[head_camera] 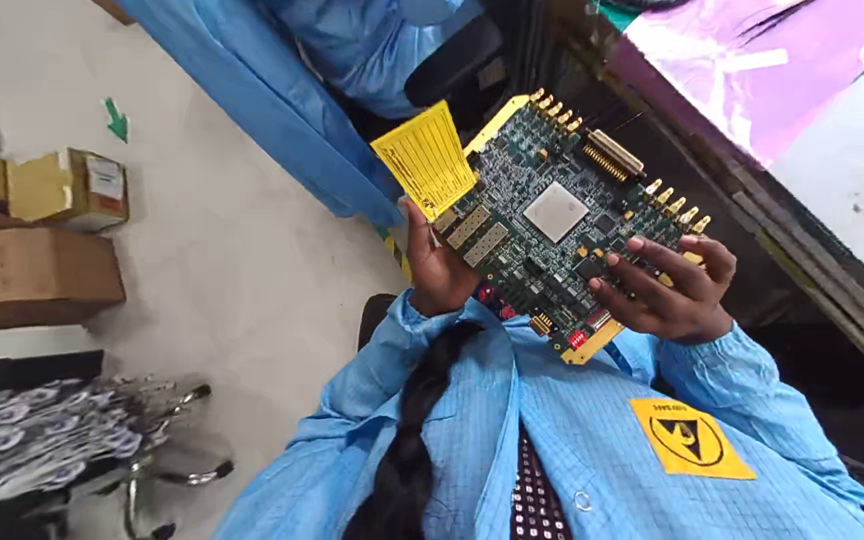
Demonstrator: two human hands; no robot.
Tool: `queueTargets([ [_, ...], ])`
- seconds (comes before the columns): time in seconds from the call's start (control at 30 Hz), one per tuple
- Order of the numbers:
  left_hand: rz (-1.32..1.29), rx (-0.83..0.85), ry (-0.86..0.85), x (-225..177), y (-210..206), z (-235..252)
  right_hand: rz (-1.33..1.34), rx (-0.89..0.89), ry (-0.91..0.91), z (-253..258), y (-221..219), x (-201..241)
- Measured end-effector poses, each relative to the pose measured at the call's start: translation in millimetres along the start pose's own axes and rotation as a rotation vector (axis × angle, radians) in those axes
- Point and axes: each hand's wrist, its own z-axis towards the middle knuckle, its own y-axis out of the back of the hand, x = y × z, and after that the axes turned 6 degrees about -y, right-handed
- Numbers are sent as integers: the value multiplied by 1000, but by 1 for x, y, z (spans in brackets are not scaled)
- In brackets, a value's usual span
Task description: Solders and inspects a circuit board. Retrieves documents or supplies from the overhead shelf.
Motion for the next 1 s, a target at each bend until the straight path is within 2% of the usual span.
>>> queueTargets([
  [0.27, 65, -41, -197, -37, 16, -20, 80, -152, -50, 17, -41, 16],
  [0.43, 126, -6, -254, -51, 28, -36, 47, -219, -62, 37, -58, 30],
  [0.53, 95, -54, -245, -53, 29, -41, 73, -227, -84, 46, -61, 31],
  [0.83, 8, 27, -176, -44, 37, -37, 2, -205, -113, 37, -59, 24],
  [1.0, -5, 10, -171, -40, 38, -35, 8, -204, -136, 33, -62, 20],
])
